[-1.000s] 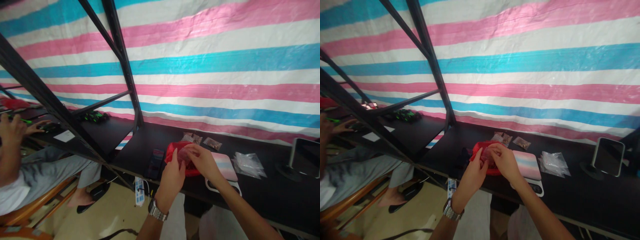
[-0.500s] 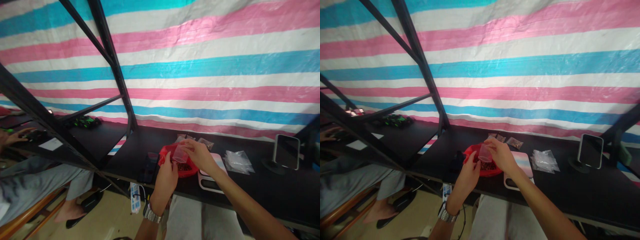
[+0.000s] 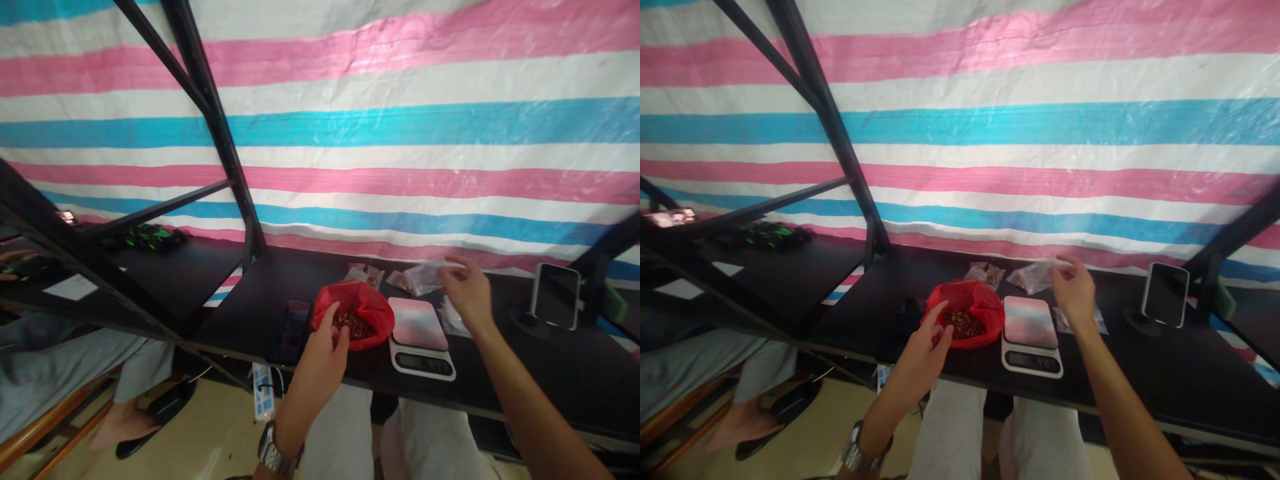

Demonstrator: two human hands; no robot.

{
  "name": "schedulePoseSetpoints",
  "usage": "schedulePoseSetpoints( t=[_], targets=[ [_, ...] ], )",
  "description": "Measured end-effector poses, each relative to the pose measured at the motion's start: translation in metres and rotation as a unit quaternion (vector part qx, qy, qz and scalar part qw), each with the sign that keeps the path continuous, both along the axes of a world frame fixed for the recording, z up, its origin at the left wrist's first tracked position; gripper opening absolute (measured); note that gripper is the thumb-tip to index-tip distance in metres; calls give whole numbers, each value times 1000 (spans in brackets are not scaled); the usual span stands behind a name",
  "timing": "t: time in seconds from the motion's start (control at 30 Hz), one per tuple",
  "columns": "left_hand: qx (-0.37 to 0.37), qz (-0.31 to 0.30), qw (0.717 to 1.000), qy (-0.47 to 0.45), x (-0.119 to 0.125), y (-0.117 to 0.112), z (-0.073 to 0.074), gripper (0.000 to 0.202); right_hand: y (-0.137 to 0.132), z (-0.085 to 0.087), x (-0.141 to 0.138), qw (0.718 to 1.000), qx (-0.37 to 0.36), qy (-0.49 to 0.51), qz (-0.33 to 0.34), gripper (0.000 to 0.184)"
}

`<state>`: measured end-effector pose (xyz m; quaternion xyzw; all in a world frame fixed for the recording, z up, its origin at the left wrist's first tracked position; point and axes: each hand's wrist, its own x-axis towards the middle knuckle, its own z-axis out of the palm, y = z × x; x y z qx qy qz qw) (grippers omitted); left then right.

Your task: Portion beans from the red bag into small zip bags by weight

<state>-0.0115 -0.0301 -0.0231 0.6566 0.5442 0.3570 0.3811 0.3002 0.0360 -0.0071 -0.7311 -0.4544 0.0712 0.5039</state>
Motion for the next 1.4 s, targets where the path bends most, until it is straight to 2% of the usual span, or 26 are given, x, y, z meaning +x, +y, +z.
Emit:
schedulePoseSetpoints(
  t=[0.03, 0.07, 0.17, 0.27, 0.33, 0.43, 0.5, 0.63, 0.77, 0.93, 1.03, 1.17, 1.23, 1.3, 1.37, 1.4],
  targets=[
    [-2, -14, 1000, -17, -3, -2, 1, 55, -3, -5, 21, 995, -53, -64, -57, 45],
    [-4, -26, 999, -36, -4, -3, 3, 54, -8, -11, 40, 990, -82, -86, -82, 43],
    [-5, -37, 996, -77, -5, -6, 5, 53, -25, -27, 71, 977, -114, -153, -95, 40],
    [-7, -41, 996, -83, -1, -7, 7, 53, -38, -43, 76, 934, -164, -316, -38, 42],
    [-9, -47, 995, -85, 1, -7, 8, 53, -40, -54, 76, 899, -218, -380, 14, 36],
    [-11, -54, 995, -83, 0, -6, 9, 52, -40, -67, 76, 886, -267, -377, 46, 26],
    [-13, -53, 995, -81, -3, -6, 10, 51, -39, -69, 76, 881, -281, -377, 49, 26],
    [-13, -49, 995, -87, -9, -7, 9, 46, -33, -55, 71, 877, -285, -384, 39, 34],
    [-8, -28, 995, -92, -10, -9, 8, 44, 1, -39, 50, 883, -265, -382, 63, 39],
    [-3, -32, 996, -80, -6, -15, 11, 44, 55, -41, 11, 890, -267, -345, 131, 37],
    [-8, -31, 998, -62, -7, -22, 13, 46, 68, -42, -2, 897, -273, -318, 141, 38],
    [-5, -24, 998, -64, -8, -25, 10, 46, 59, -30, -5, 918, -229, -290, 141, 38],
    [-3, -8, 995, -98, -4, -21, 6, 46, 44, -19, -8, 925, -194, -275, 177, 40],
    [-13, 5, 988, -152, 2, -14, 2, 50, 22, -6, -16, 921, -151, -239, 269, 39],
    [-34, 9, 978, -207, 11, -7, 0, 57, -4, 8, -29, 895, -78, -156, 412, 39],
    [-44, 5, 973, -229, 16, -4, 0, 59, -17, 14, -36, 883, -59, -140, 444, 35]
  ],
)
